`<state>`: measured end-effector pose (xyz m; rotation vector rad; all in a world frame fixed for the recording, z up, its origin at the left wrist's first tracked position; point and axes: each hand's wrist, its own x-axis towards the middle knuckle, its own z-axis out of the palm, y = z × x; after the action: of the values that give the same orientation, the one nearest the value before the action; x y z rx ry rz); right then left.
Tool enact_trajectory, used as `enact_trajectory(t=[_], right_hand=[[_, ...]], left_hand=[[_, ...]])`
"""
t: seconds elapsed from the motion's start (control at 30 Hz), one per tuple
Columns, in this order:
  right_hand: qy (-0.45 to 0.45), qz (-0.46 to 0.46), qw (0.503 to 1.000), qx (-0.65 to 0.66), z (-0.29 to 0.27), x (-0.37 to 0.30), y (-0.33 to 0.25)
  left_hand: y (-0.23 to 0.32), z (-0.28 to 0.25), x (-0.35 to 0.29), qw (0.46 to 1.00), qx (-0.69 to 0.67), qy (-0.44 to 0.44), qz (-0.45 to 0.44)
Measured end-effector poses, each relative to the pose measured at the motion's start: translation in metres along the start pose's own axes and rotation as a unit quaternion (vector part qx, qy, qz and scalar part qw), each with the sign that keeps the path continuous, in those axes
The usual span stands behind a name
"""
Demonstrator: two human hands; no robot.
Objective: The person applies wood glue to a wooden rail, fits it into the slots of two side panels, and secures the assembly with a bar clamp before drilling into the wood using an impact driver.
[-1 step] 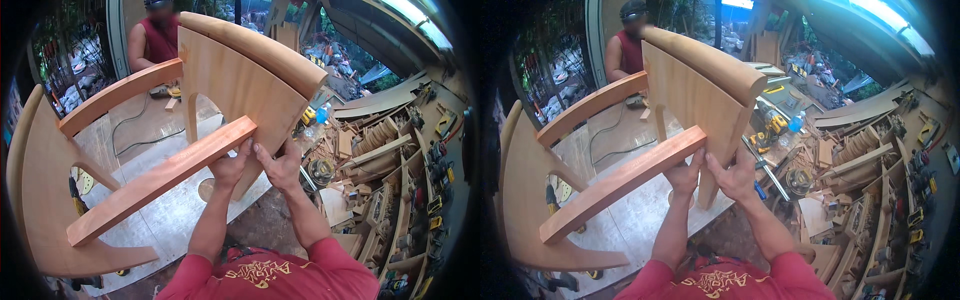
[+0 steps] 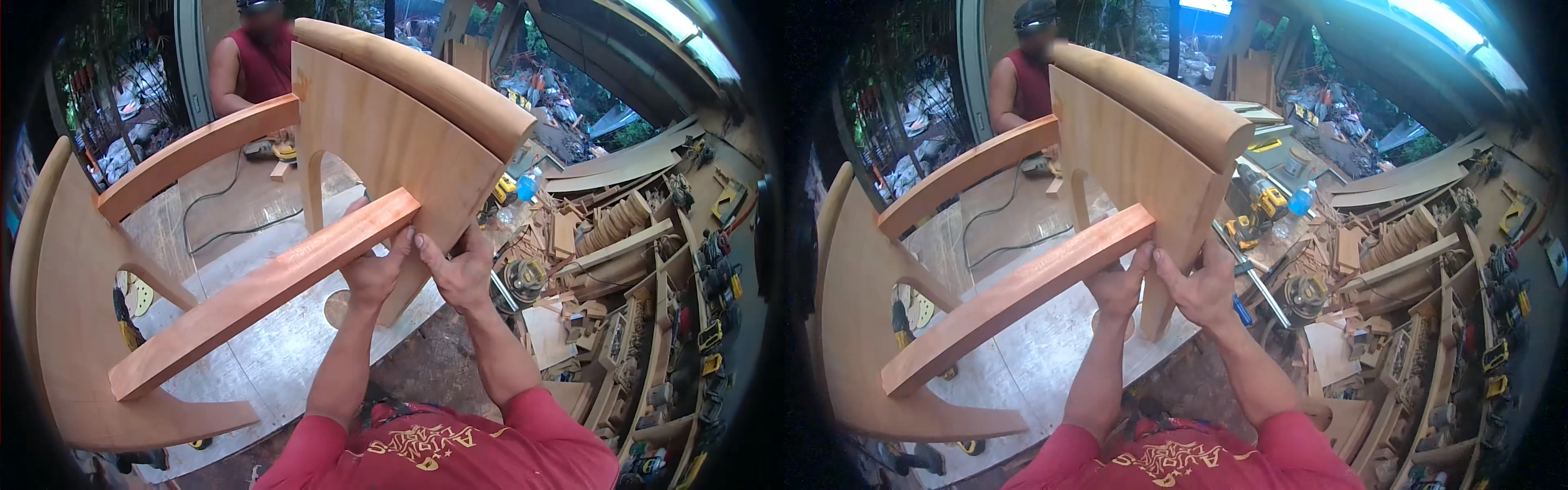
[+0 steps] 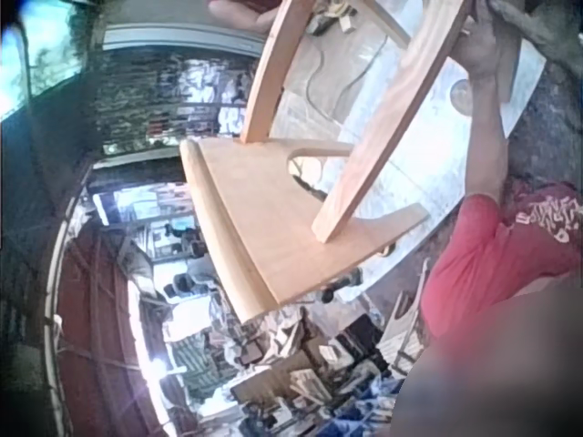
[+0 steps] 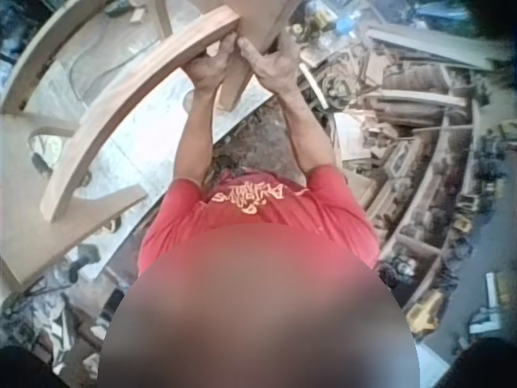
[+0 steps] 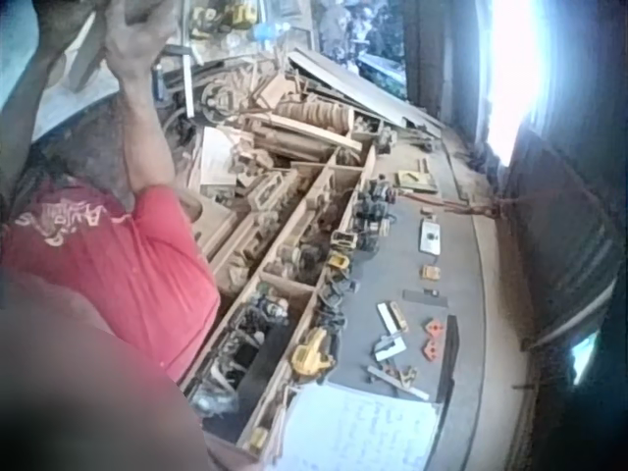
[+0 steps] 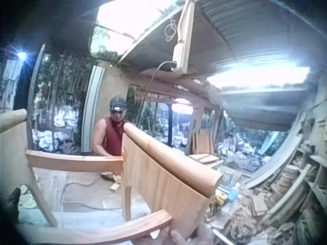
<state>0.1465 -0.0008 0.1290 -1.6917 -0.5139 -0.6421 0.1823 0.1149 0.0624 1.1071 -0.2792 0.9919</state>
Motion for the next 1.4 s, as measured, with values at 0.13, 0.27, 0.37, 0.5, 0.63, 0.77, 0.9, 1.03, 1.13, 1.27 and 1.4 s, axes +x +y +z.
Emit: enact_trajectory(t=[0.13,0.27,0.37,0.5,0.63,0.77,0.9,1.03,1.13,1.27,1.4], right_hand=[[-0.007,0.015,0.999,0.032,-0.002,0.001,0.006],[-0.057,0.051,0.997,0.022,-0.007,0.000,0.008],[-0.013,-0.013,1.000,-0.015,-0.004,-0.001,0.010],[-0.025,0.027,0.999,0.003,-0.005,0.001,0.005],[-0.034,0.046,0.998,0.010,-0.006,-0.003,0.005],[-0.036,0.031,0.999,0.011,-0.007,0.001,0.005],[-0.038,0.026,0.999,0.003,-0.006,0.002,0.005],[-0.005,0.003,1.000,0.013,0.008,-0.002,0.014],[0.018,0.053,0.998,0.013,-0.001,-0.004,0.003],[0.035,0.038,0.997,0.057,0.002,-0.006,0.008],[0.040,0.010,0.997,0.059,0.014,-0.003,0.005]], left_hand=[[0.002,-0.005,-0.001,0.999,-0.031,-0.035,0.002],[0.001,-0.007,-0.006,0.996,-0.042,-0.052,-0.066],[0.013,-0.001,-0.004,0.995,-0.046,-0.041,-0.077],[0.022,-0.001,-0.003,0.996,0.009,-0.027,-0.084],[0.023,0.005,-0.001,0.999,-0.011,0.004,-0.046],[0.014,0.005,-0.002,1.000,-0.016,0.009,-0.017],[0.018,0.008,0.000,0.999,-0.036,0.018,-0.023],[0.013,-0.013,0.000,0.997,0.021,-0.032,-0.071],[-0.007,-0.006,-0.008,0.986,0.165,-0.026,0.015],[0.031,0.003,0.004,0.995,0.043,-0.013,-0.094],[0.029,-0.008,0.003,0.991,0.089,-0.048,-0.084]])
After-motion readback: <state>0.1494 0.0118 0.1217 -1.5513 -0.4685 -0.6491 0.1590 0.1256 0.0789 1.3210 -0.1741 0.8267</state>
